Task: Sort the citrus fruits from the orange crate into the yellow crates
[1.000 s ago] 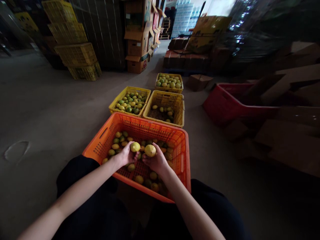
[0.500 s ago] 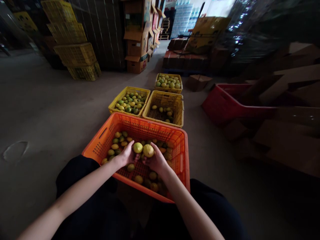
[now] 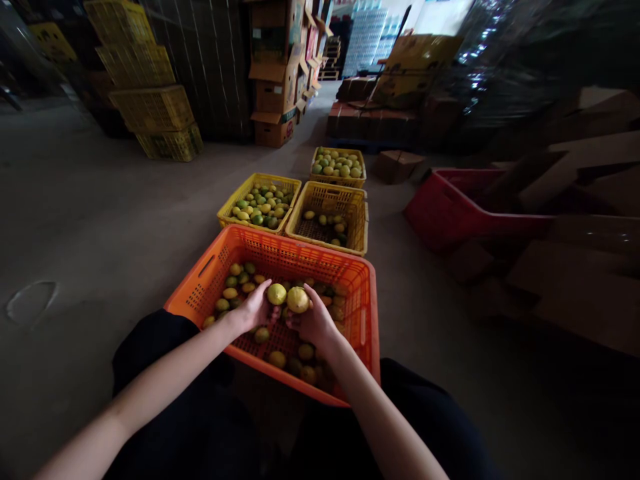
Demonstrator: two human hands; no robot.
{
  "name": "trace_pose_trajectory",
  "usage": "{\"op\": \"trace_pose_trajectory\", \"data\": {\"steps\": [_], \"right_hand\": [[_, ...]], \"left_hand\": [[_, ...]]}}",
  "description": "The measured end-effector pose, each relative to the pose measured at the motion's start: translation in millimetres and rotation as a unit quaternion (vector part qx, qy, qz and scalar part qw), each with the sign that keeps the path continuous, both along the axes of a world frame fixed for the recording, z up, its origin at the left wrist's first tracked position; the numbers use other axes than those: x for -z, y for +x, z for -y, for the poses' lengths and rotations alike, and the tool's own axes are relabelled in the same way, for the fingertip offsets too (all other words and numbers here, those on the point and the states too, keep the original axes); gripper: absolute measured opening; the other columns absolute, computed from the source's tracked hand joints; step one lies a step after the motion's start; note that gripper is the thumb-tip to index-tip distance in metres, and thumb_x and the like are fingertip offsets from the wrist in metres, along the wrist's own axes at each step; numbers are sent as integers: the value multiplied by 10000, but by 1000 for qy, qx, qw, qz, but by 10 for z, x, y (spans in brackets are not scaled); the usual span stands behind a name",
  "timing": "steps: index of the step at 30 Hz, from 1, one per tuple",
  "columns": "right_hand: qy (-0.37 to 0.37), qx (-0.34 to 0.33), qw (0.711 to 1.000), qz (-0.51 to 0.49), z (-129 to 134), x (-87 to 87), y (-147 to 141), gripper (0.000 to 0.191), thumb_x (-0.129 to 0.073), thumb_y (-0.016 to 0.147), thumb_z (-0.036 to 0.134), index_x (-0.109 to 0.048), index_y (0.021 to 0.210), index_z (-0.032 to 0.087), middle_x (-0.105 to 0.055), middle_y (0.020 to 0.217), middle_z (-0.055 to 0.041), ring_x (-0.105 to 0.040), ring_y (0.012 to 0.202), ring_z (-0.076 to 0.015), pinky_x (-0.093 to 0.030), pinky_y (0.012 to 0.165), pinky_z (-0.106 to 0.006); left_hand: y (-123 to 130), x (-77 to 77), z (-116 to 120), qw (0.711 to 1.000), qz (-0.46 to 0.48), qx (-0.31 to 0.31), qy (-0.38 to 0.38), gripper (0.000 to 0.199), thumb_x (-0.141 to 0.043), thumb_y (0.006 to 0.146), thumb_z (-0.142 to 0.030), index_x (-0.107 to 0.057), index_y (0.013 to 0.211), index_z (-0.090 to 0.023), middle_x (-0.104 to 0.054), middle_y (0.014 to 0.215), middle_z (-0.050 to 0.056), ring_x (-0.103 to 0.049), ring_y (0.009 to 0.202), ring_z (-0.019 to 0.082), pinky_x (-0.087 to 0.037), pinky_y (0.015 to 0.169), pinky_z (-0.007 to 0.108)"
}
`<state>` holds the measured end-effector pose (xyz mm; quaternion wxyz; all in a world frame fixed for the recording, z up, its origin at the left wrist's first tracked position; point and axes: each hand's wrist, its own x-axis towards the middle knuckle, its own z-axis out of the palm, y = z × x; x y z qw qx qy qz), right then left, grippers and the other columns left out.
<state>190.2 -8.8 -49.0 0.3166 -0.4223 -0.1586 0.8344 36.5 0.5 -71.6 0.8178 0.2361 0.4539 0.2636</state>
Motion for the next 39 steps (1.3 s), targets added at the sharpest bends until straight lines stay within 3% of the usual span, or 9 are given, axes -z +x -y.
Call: {"op": "trace_pose_trajectory", "data": {"steps": [3, 6, 8, 11, 14, 23, 30, 36, 39], "right_hand": [[14, -2, 1000, 24, -12, -25, 11, 323, -438, 841, 445, -573, 744, 168, -592, 569, -28, -541, 508, -136, -443, 498, -246], [125, 31, 984, 126, -21, -40, 37, 234, -556, 772, 425, -572, 805, 195, -612, 672, -7, -548, 584, -133, -436, 513, -231], [245, 78, 933, 253, -21, -48, 67, 272, -643, 702, 426, -569, 863, 220, -628, 767, 3, -558, 663, -142, -451, 577, -238], [386, 138, 812, 414, -14, -67, 119, 433, -719, 622, 419, -549, 982, 248, -639, 835, -1, -559, 699, -168, -452, 635, -275], [452, 181, 742, 462, -3, -83, 152, 555, -774, 551, 371, -539, 1041, 259, -652, 868, -21, -577, 728, -207, -449, 674, -318], [564, 120, 652, 493, 57, 41, 121, 461, -697, 655, 267, -544, 1090, 279, -617, 1085, -60, -542, 1034, -269, -398, 947, -443], [582, 108, 610, 527, 70, 81, 155, 525, -645, 709, 276, -472, 1205, 285, -553, 1224, -52, -511, 1121, -265, -381, 989, -453], [580, 109, 621, 515, 69, 80, 138, 533, -654, 708, 305, -449, 1200, 296, -545, 1240, -52, -509, 1144, -264, -375, 1003, -455], [570, 130, 649, 487, 87, 28, 104, 542, -681, 688, 314, -450, 1177, 285, -547, 1242, -54, -506, 1155, -256, -366, 1015, -445]], "left_hand": [[-5, -67, 19, 997, -50, -36, 53, 448, -310, 850, -564, -500, 870, -159, -526, 626, -5, -494, 516, 97, -412, 523, 211], [-21, -167, 70, 947, -180, -68, 257, 310, -509, 811, -461, -479, 960, -191, -586, 806, 4, -565, 711, 126, -459, 691, 254], [-42, -232, 109, 875, -266, -62, 400, 320, -582, 783, -405, -471, 1007, -206, -599, 895, 16, -570, 836, 151, -443, 797, 282], [-79, -305, 140, 794, -320, -42, 516, 348, -616, 769, -383, -481, 1045, -219, -598, 1024, 41, -553, 971, 178, -410, 890, 307], [-121, -348, 126, 763, -340, -52, 547, 412, -651, 743, -387, -477, 1080, -227, -584, 1100, 50, -542, 1027, 189, -400, 924, 316], [-203, -436, 153, 701, -401, -29, 588, 316, -603, 787, -291, -484, 1074, -231, -583, 1093, 53, -541, 1024, 199, -406, 911, 323], [-215, -488, 187, 699, -388, -24, 601, 329, -597, 778, -229, -492, 1089, -240, -570, 1119, 47, -537, 1059, 198, -399, 936, 317], [-223, -508, 185, 738, -370, -36, 564, 379, -650, 731, -252, -496, 1077, -245, -575, 1134, 44, -535, 1079, 212, -392, 949, 327], [-216, -536, 191, 742, -362, -45, 562, 399, -672, 715, -281, -494, 1071, -247, -577, 1133, 43, -534, 1081, 210, -390, 949, 318]]}}
